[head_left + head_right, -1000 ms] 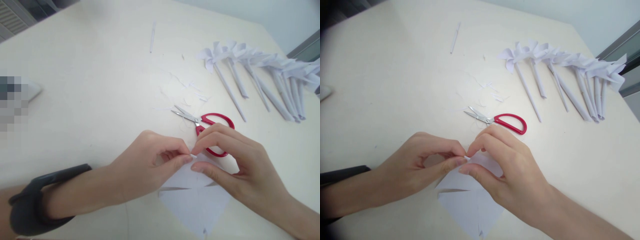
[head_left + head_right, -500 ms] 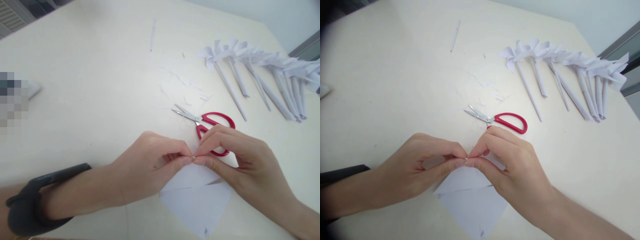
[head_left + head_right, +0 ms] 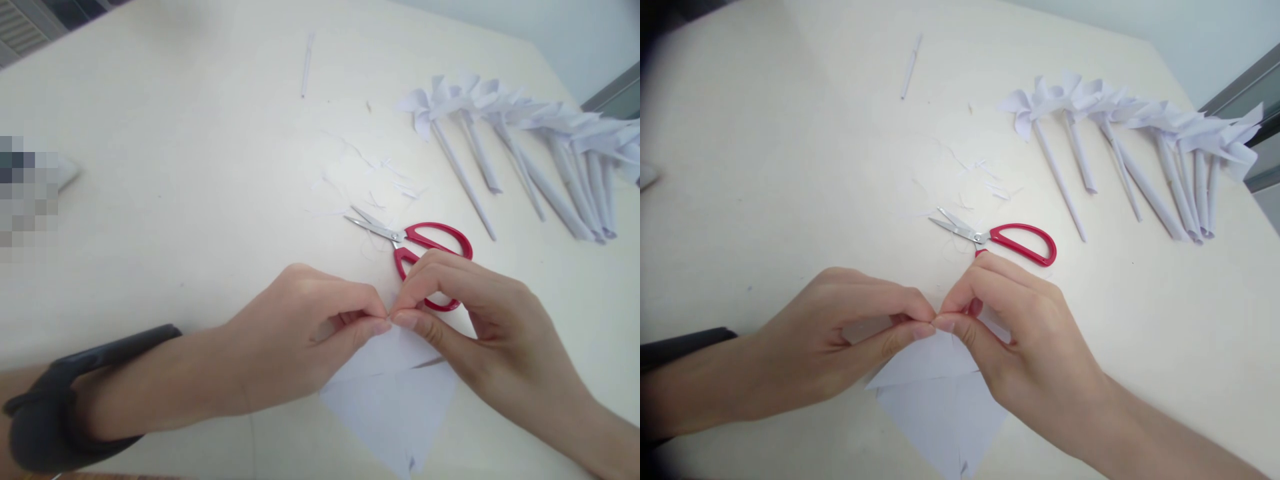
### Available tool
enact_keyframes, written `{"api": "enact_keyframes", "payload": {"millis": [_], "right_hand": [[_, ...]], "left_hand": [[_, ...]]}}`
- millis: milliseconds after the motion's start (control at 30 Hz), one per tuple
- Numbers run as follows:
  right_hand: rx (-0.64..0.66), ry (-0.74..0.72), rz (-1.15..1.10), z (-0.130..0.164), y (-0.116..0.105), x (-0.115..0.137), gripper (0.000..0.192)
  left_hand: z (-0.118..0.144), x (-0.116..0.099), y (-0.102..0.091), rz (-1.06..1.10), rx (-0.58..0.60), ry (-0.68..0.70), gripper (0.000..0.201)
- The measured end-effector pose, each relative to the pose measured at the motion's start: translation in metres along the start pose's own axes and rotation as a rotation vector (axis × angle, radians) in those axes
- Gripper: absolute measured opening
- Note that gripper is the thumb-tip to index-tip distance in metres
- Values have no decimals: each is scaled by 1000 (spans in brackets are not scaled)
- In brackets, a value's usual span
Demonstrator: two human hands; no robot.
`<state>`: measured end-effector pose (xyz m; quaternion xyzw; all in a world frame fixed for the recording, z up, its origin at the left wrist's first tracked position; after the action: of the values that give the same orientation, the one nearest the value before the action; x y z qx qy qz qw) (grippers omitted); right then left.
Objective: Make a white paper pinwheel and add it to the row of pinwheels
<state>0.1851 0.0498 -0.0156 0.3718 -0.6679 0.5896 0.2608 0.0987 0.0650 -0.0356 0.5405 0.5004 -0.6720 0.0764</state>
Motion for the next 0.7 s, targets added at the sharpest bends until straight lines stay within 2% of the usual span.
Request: {"api": "enact_keyframes", "payload": {"millis": [167, 267, 400, 700], "right_hand": [[-1, 47, -73, -2, -2, -3, 10], [3, 38, -94, -1, -2, 0, 4], [49, 33, -39, 0, 4, 0, 14], [48, -15, 51, 1, 7, 2, 10]], "left_hand": [[-1, -3, -2, 5, -2, 30, 20], [-1, -3, -1, -2, -1, 38, 19], [0, -2, 0, -7, -3, 36, 19], [1, 0, 1, -29, 25, 24, 20]]}}
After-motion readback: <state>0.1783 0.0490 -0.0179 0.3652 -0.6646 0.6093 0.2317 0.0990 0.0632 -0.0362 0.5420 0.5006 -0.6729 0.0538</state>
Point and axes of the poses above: each hand's wrist, its own z-axis away from the middle knuckle, its own y-axis out of the palm, x = y × z, the point moved 10 cm from there along -z, towards the middle knuckle, and after that the axes turned 12 degrees about -x, right-handed, at the moved point
